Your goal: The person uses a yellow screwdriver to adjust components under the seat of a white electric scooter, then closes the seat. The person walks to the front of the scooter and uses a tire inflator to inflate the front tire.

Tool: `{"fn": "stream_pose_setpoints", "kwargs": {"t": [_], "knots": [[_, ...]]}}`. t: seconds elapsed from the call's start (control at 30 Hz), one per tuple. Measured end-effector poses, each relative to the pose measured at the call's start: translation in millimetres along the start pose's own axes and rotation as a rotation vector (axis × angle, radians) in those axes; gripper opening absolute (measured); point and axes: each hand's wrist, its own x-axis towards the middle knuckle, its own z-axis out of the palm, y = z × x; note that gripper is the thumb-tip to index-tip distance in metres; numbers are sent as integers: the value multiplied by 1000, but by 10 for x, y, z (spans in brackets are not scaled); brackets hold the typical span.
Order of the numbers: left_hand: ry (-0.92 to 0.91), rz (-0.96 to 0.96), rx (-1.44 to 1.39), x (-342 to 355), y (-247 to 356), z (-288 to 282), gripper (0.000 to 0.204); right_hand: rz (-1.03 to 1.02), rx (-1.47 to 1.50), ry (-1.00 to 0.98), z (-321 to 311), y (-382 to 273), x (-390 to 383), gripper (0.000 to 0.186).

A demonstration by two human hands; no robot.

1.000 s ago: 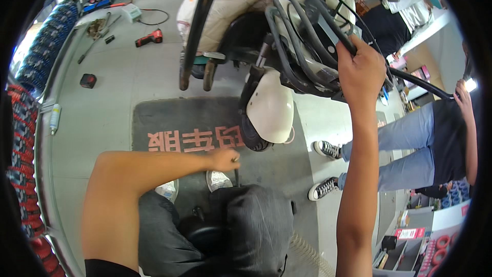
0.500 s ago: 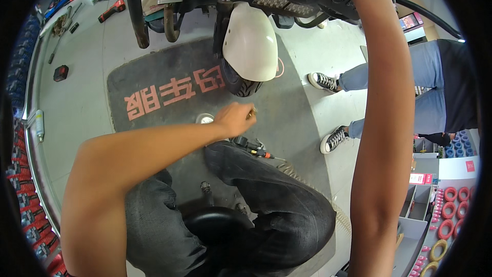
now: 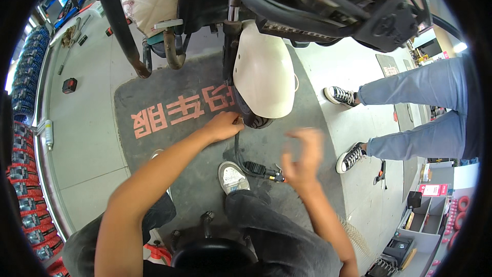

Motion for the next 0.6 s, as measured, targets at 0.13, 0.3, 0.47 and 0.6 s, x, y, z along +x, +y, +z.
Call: {"fn": "stream_pose_setpoints", "kwargs": {"t": [0.13, 0.3, 0.47, 0.6], "knots": [[53, -34, -315, 278, -166, 282, 36, 337, -153, -479, 982, 838, -1397, 77], [315, -41, 178, 513, -593, 370, 36, 267, -198, -501, 1449, 878, -1689, 63], [526, 45, 37, 696, -386, 479, 34, 375, -47, -607, 1330, 945, -2008, 59], [554, 92, -139, 845, -410, 722, 35, 602, 35, -668, 1223, 812, -2221, 61]]}}
